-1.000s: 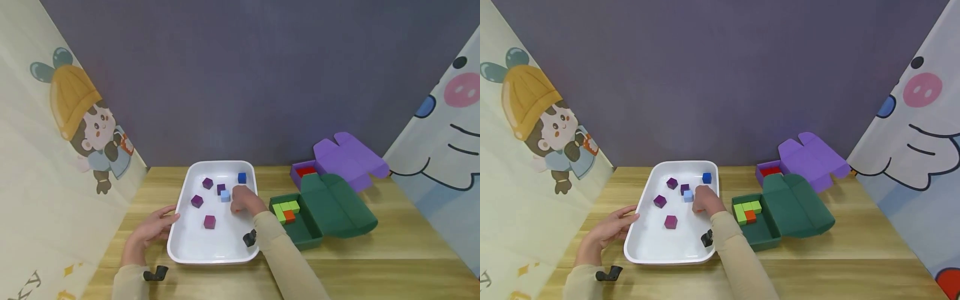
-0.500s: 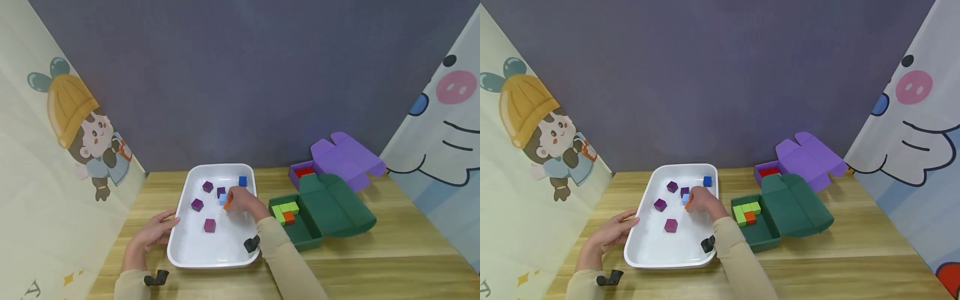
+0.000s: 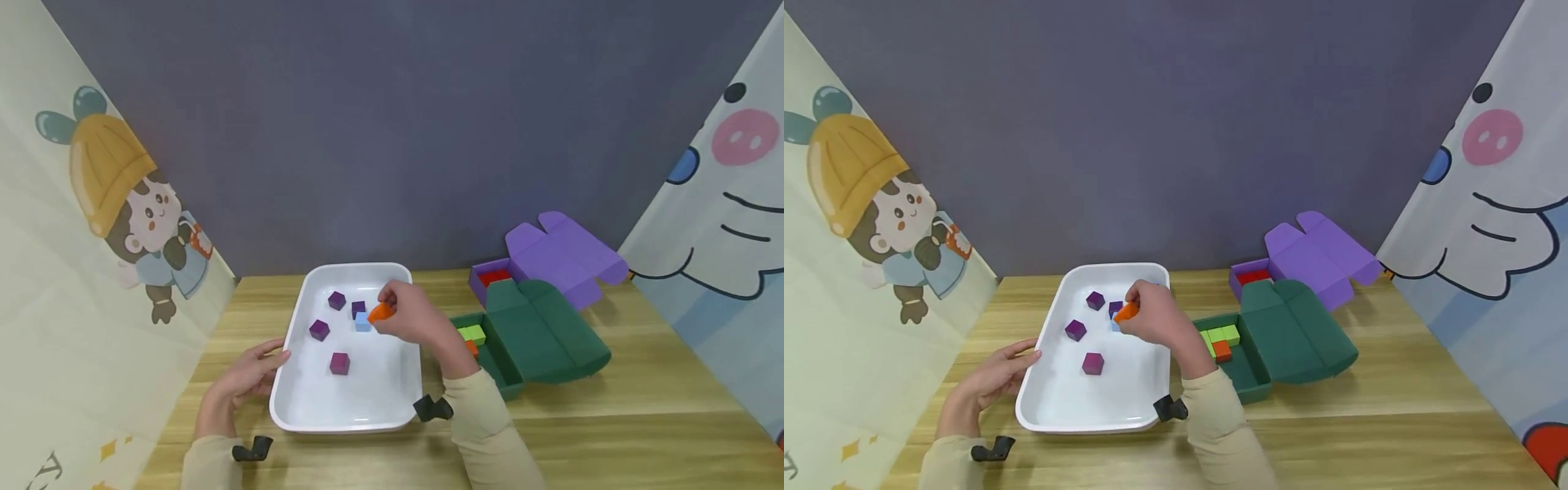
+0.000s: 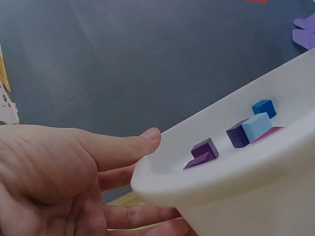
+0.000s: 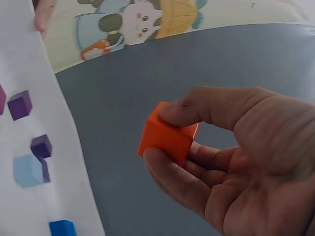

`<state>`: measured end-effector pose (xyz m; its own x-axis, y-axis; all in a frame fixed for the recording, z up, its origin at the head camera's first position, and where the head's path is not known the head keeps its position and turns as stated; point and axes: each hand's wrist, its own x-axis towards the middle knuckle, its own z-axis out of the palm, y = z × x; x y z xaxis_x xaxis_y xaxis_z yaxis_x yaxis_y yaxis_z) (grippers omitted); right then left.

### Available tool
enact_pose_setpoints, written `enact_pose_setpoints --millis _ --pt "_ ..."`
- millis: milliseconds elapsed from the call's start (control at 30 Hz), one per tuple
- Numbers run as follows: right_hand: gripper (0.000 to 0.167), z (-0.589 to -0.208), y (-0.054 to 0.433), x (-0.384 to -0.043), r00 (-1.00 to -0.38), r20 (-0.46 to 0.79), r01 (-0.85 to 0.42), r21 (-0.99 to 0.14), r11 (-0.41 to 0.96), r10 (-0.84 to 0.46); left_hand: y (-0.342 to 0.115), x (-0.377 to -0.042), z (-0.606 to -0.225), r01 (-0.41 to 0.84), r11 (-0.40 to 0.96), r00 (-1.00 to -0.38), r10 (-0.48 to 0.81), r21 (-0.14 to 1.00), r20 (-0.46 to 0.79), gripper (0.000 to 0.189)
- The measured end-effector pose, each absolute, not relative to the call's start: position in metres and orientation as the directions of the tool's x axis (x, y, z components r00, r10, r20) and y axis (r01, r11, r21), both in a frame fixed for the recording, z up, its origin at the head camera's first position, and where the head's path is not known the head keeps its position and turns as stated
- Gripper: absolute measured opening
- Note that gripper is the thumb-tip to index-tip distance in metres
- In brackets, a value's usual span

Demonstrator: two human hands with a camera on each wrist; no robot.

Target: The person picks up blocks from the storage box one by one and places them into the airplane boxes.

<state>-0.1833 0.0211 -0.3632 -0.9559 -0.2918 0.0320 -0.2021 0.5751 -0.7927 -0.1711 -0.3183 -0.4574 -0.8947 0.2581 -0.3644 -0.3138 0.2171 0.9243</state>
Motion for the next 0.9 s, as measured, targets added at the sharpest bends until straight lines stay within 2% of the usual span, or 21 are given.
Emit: enact_pose_setpoints --millis 233,467,633,900 --pt "0.034 -0.344 0.049 -0.163 -0.971 0.04 -0.183 -0.754 0.631 -0.234 -0.319 -0.172 -0.458 -0.311 0.224 -0.899 0.246 0.924 -0.362 0.071" --pt "0.037 -0.346 0.098 -0.15 -0.986 0.088 -0.16 -0.733 0.661 -0.141 -0.318 -0.173 -0.456 -0.317 0.221 -0.892 0.263 0.922 -0.369 0.071" --pt "0.03 -0.353 0.135 -0.15 -0.976 0.13 -0.217 -0.648 0.73 -0.175 -0.317 -0.172 -0.457 -0.303 0.212 -0.901 0.253 0.929 -0.351 0.07" --pt "0.032 -0.379 0.169 -0.157 -0.959 0.085 -0.272 -0.544 0.794 -0.27 -0.319 -0.171 -0.461 -0.296 0.2 -0.902 0.264 0.934 -0.343 0.071"
